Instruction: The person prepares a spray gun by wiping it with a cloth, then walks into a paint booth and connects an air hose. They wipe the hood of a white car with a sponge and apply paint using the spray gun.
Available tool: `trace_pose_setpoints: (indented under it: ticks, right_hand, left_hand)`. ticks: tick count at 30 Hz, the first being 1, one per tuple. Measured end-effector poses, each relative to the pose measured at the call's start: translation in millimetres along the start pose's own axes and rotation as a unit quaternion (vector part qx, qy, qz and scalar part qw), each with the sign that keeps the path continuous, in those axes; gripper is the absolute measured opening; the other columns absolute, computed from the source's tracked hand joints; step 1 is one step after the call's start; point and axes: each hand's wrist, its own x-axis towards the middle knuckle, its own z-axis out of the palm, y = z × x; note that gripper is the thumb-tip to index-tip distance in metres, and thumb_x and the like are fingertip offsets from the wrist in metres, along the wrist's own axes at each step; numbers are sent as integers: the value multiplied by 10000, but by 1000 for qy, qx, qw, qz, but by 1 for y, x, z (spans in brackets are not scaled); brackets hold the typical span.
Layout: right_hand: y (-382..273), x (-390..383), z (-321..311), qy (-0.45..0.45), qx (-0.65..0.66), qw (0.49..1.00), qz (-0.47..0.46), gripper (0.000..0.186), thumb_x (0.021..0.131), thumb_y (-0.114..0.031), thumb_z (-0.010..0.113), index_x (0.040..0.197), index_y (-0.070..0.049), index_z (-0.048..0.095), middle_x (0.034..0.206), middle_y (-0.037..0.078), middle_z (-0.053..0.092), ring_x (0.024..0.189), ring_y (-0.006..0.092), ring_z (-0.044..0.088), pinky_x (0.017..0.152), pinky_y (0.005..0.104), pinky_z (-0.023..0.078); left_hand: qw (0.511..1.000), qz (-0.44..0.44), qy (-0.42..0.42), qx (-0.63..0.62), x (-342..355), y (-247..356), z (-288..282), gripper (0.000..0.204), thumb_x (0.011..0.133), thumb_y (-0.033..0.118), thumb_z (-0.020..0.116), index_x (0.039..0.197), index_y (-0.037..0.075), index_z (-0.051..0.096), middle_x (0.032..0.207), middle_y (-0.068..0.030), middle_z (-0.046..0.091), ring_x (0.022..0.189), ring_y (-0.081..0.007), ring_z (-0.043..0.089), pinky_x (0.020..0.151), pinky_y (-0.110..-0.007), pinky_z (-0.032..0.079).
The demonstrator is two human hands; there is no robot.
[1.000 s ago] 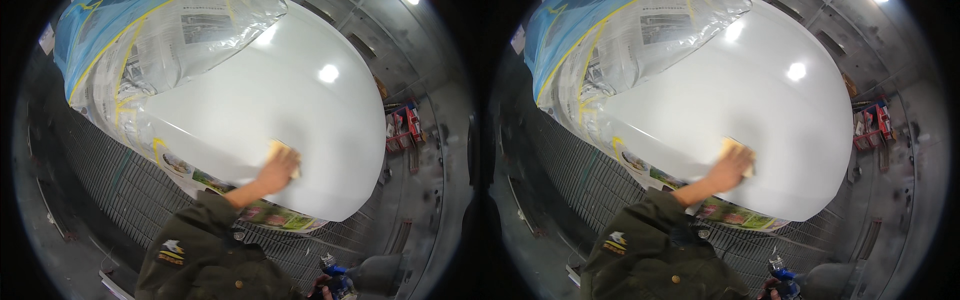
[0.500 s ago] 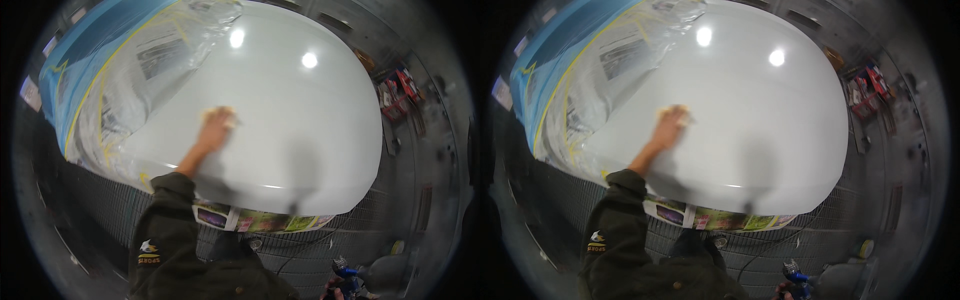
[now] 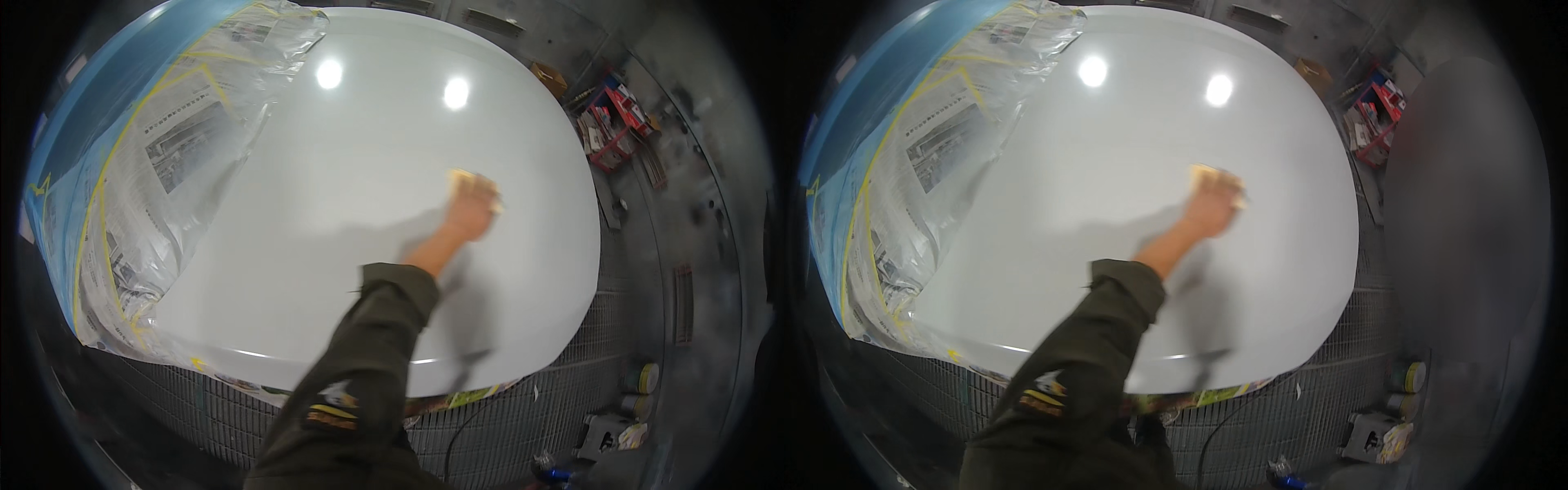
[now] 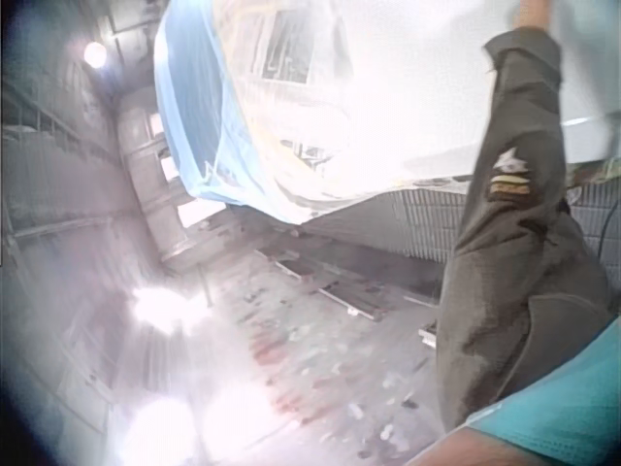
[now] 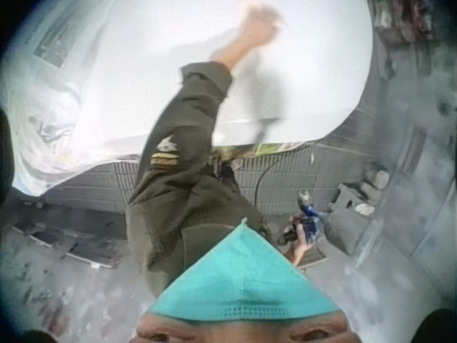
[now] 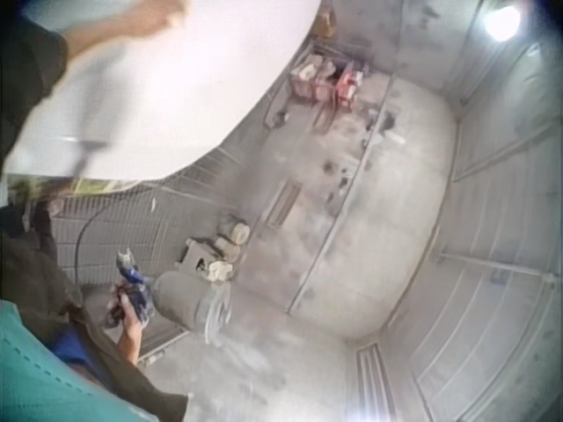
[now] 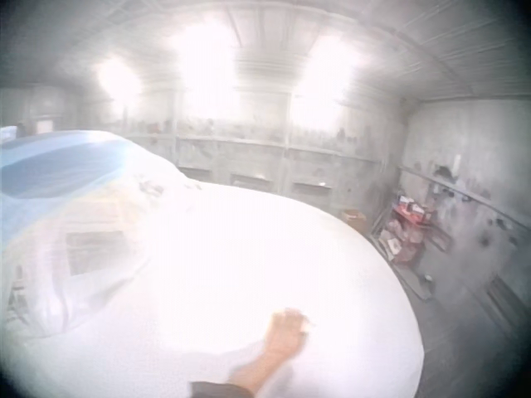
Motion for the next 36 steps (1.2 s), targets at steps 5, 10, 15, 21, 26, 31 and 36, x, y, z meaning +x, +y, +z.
trace_pose_setpoints:
  ticks: [5, 10, 15, 21, 26, 31, 36]
  right_hand:
    - [-5, 9, -3, -27, -97, 991, 89, 228, 900, -201, 652, 962, 18, 634, 681, 73, 629, 447, 121, 522, 409, 244, 377]
    - [12, 21, -17, -66, -101, 990, 72, 278, 924, -231, 630, 1010, 33, 646, 669, 79, 661, 441, 100, 538, 411, 215, 365]
    - [-6, 43, 8, -49, -107, 992, 51, 297, 896, -216, 664, 1063, 28, 633, 737, 88, 672, 474, 133, 580, 435, 227, 415]
    - [-28, 50, 25, -29, -92, 993, 62, 223, 895, -126, 669, 1057, 20, 627, 817, 101, 678, 466, 151, 576, 410, 259, 421]
    - [-22, 36, 17, -2, -91, 992, 82, 208, 914, -133, 660, 1062, 7, 621, 848, 91, 668, 530, 155, 599, 434, 256, 435]
    - [-17, 30, 7, 14, -89, 988, 121, 220, 920, -125, 661, 1086, 7, 607, 878, 87, 670, 565, 154, 612, 459, 248, 450]
    - [-16, 47, -16, -24, -90, 956, 277, 163, 895, -76, 663, 1015, 20, 610, 891, 106, 675, 598, 147, 618, 506, 258, 474]
  left_hand:
    - [982, 171, -80, 28, 31, 14, 6, 403, 976, 343, 488, 1330, 157, 540, 1476, -47, 447, 1414, -295, 325, 1166, -522, 233]
    - [989, 148, 2, 18, 16, -131, -69, 403, 993, 286, 454, 1358, 132, 529, 1471, -68, 465, 1406, -287, 347, 1145, -506, 264]
    - [972, -96, 29, 214, -69, -304, -182, 484, 992, 254, 379, 1452, 110, 425, 1508, -115, 416, 1395, -322, 362, 1171, -520, 215]
    - [924, -290, 88, 234, -36, -337, -171, 511, 971, 319, 433, 1445, 129, 432, 1524, -133, 389, 1418, -384, 319, 1156, -563, 227]
    - [968, -146, 83, 184, 72, -215, -69, 470, 970, 265, 463, 1390, 55, 465, 1426, -194, 475, 1355, -397, 402, 1107, -565, 304]
    - [996, 9, 19, 83, 115, -59, 14, 460, 944, 276, 473, 1350, 65, 517, 1416, -140, 507, 1364, -340, 402, 1130, -525, 278]
    - [987, 136, -74, 39, 99, -40, 6, 431, 983, 307, 447, 1358, 113, 532, 1426, -109, 511, 1378, -307, 392, 1155, -499, 262]
